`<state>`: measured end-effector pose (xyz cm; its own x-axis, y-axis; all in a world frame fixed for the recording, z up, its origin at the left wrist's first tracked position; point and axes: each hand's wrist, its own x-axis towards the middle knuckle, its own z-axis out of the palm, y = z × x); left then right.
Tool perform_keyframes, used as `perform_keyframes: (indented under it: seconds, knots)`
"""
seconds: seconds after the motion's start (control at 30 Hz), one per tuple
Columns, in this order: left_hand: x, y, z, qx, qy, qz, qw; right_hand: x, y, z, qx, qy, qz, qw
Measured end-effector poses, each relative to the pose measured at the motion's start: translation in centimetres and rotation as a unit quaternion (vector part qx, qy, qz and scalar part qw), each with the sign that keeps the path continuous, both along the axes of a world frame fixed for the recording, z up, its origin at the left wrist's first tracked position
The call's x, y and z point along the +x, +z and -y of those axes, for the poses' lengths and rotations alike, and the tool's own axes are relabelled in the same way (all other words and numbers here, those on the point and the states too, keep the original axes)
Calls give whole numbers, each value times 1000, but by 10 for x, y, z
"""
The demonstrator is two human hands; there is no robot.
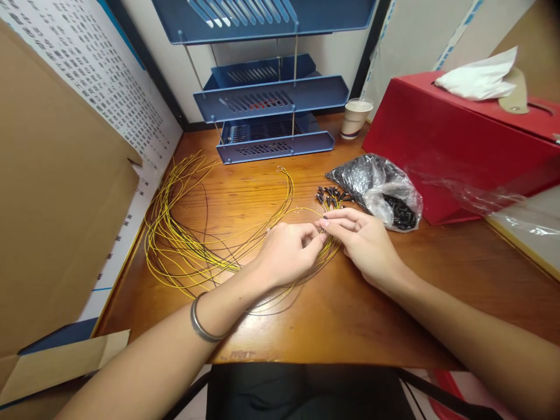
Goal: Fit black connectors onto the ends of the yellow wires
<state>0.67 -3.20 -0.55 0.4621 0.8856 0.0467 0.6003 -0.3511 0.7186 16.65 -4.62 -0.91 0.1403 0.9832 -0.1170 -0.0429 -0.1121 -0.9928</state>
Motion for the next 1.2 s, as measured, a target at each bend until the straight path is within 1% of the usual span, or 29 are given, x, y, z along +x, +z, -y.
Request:
perform_keyframes:
  seconds: [0.1,0.2,0.27,0.37,0.43,0.53,0.63,0.7,0.8,0.87,0.9,0.97,1.1,1.2]
  knots:
    - [0,-3,-1,8,-5,14,1000,-2,-3,-1,6,15,-27,1000]
    - [0,-8,-1,-17,-24,63,998,-4,-3,-1,10,43,-49,998]
    - [1,-8,-1,-27,-28,90,995,-4,-3,-1,3,50,-69,996]
    - [1,-6,0,-38,-22,107,993,-3,-4,-2,0,38,-107,994]
    - [2,-3,1,-46,-31,114,992,-2,-3,-3,7,28,-125,992]
    - [3,-2,2,-24,-45,113,992,-2,0,-4,10,25,-144,989]
    - [5,-3,5,12,-39,132,990,-5,3,-3,10,22,-158,987]
    - [7,-5,6,7,-33,160,986,-7,4,-2,13,23,-167,986]
    - [9,-7,8,-55,-22,213,975,-7,1,-4,15,24,-167,985]
    - [10,-8,8,-87,-9,233,969,-6,-2,-7,16,25,-155,987]
    - [10,-9,7,-88,-2,233,968,-5,-3,-9,18,28,-148,988]
    - [10,-9,6,-68,6,222,973,-4,-6,-12,27,38,-132,990]
    - [9,-8,5,-36,-11,209,977,-3,-8,-15,53,60,-115,990]
    - [9,-9,5,-28,-13,201,979,-4,-6,-16,42,57,-124,990]
